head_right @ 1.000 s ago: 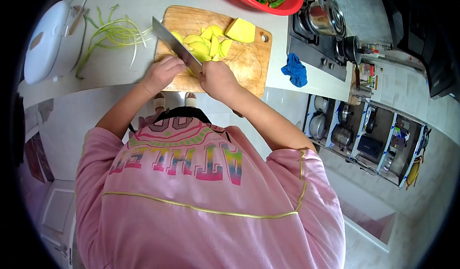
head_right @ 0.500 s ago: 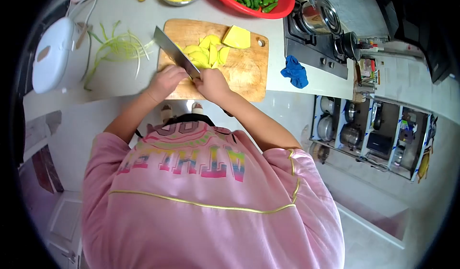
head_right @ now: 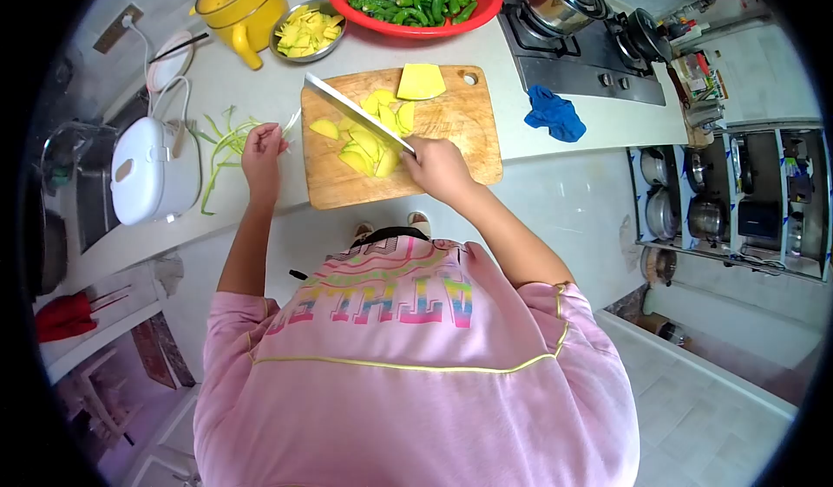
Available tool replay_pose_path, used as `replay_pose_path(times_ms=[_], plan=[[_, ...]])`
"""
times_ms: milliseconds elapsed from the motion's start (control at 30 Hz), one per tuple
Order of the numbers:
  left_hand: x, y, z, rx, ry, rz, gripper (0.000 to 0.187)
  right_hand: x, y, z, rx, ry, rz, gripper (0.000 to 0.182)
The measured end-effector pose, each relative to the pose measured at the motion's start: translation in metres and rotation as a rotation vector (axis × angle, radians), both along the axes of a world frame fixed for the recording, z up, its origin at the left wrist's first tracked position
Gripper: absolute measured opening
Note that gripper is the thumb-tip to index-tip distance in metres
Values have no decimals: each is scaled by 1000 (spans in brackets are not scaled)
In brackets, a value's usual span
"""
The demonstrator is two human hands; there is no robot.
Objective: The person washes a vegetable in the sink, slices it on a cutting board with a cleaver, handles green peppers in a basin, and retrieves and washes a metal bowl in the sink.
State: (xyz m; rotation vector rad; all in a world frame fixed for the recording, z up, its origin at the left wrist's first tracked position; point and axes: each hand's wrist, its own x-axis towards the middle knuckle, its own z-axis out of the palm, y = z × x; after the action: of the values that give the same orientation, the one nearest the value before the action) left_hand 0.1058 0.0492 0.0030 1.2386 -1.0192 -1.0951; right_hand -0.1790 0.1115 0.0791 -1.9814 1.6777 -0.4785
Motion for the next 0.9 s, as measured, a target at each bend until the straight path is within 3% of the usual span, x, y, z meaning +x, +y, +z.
replay_pose_path(times_ms=[133, 233, 333, 433, 467, 667, 767, 900], plan=[[2, 9, 24, 17, -105, -42, 16, -19, 8, -27, -467, 320, 216, 30], [-5, 17, 43, 78, -138, -19, 20, -33, 11, -30, -629, 498, 335, 30], [-24, 29, 57, -61, -688, -341, 24, -40, 15, -34, -635, 507, 406, 31], [-35, 27, 52, -186, -833, -456, 27, -46, 15, -36, -615, 459, 433, 30], [-35, 23, 50, -11, -737, -430, 30, -49, 15, -38, -618, 414, 421, 29], [-20, -25, -16, -284, -1056, -367, 38, -82, 30, -45, -548, 126, 236, 26], [-29, -33, -7, -221, -1073, -411, 38, -88, 36, -45, -427, -3, -8, 18], [-28, -46, -2, -16, -1135, -542, 34, -91, 29, -50, -14, -375, -331, 12]])
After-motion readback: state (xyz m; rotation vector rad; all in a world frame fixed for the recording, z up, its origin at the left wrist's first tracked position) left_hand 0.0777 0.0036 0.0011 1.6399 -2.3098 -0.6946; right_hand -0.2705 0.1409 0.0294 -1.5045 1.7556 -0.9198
